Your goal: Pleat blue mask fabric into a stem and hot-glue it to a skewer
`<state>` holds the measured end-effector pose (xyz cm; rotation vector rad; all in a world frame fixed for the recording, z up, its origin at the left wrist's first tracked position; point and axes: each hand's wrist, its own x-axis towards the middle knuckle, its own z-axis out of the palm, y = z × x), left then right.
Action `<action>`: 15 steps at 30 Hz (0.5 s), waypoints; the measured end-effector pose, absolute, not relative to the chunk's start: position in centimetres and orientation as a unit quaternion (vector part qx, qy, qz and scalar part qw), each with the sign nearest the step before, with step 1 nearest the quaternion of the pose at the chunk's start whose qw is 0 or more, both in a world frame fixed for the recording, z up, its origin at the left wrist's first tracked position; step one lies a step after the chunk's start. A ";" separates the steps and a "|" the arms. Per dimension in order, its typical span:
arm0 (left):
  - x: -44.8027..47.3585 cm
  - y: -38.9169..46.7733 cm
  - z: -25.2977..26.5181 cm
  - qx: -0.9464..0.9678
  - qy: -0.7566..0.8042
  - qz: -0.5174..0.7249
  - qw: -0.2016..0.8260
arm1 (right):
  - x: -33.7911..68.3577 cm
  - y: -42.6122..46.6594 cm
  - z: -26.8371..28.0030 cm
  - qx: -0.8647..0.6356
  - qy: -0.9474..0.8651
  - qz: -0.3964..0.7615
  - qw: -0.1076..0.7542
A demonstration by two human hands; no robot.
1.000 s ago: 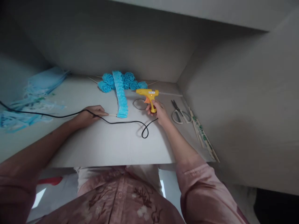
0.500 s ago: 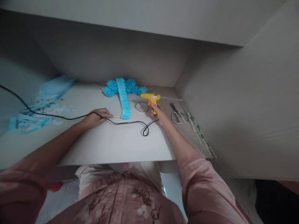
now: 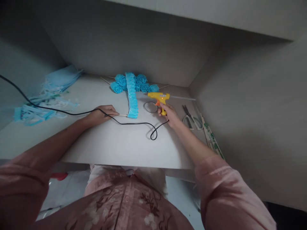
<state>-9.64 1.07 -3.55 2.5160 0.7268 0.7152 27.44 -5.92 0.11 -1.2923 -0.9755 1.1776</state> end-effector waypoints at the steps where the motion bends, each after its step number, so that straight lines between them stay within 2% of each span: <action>1: -9.7 1.0 -3.5 0.903 0.265 0.257 0.218 | 27.5 -6.0 -0.1 -0.542 -0.414 0.490 0.544; 6: -9.8 0.6 -3.2 0.898 0.273 0.243 0.244 | 27.8 -7.0 -1.1 -0.518 -0.415 0.474 0.578; 15: -9.7 -0.2 -2.1 0.911 0.248 0.218 0.247 | 27.7 -7.8 -0.9 -0.523 -0.422 0.479 0.565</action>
